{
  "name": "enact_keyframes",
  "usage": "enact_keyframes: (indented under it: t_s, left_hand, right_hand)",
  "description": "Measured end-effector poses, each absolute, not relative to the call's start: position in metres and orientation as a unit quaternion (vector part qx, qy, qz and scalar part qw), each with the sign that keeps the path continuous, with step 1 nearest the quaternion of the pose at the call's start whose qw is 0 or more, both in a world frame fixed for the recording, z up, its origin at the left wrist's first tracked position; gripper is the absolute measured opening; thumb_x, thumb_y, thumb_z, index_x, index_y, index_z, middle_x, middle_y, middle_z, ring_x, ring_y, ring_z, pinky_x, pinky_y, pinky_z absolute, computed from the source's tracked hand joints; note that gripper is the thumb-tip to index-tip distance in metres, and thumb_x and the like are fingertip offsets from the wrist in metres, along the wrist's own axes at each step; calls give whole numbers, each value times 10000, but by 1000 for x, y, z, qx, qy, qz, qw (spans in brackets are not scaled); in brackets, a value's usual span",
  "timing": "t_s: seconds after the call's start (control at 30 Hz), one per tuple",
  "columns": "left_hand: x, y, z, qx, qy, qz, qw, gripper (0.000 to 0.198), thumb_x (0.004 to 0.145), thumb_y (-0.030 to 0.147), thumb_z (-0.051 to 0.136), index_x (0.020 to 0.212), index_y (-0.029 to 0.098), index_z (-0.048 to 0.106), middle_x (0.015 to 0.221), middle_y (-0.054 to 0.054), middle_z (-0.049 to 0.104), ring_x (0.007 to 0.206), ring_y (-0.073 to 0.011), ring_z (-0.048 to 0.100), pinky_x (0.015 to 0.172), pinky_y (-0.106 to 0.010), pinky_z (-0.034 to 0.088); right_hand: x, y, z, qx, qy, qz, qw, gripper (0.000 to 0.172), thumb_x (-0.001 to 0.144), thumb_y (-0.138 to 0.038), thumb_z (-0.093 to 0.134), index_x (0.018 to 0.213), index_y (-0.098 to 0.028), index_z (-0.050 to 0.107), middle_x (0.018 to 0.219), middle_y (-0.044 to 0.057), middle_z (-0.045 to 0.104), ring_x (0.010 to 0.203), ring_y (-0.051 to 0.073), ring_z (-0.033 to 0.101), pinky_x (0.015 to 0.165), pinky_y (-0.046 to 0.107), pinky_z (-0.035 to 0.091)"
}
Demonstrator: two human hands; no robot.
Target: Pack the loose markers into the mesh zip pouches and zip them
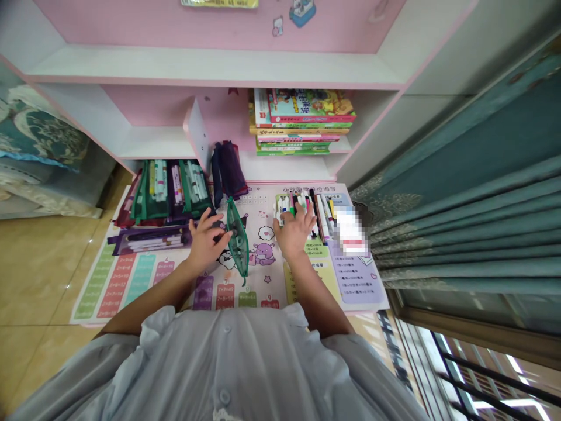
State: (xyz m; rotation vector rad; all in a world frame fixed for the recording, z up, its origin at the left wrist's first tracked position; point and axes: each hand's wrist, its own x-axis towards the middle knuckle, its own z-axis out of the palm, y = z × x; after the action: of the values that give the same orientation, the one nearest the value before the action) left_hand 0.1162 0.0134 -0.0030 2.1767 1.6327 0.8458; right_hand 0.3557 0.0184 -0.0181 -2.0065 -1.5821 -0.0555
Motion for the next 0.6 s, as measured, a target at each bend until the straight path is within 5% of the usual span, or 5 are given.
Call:
enact_keyframes:
  t_s: [0.6]
  left_hand:
    - [112,15,-5,763,555,302,136,323,880,383,628,610,208,650,1260,-68,687,1409,-374,424,1120,-735,183]
  right_hand:
    - [353,20,-17,-784,-595,-13,176,115,766,-206,671,770,-104,722,1529,244,419,1494,484,155,1086,809,134]
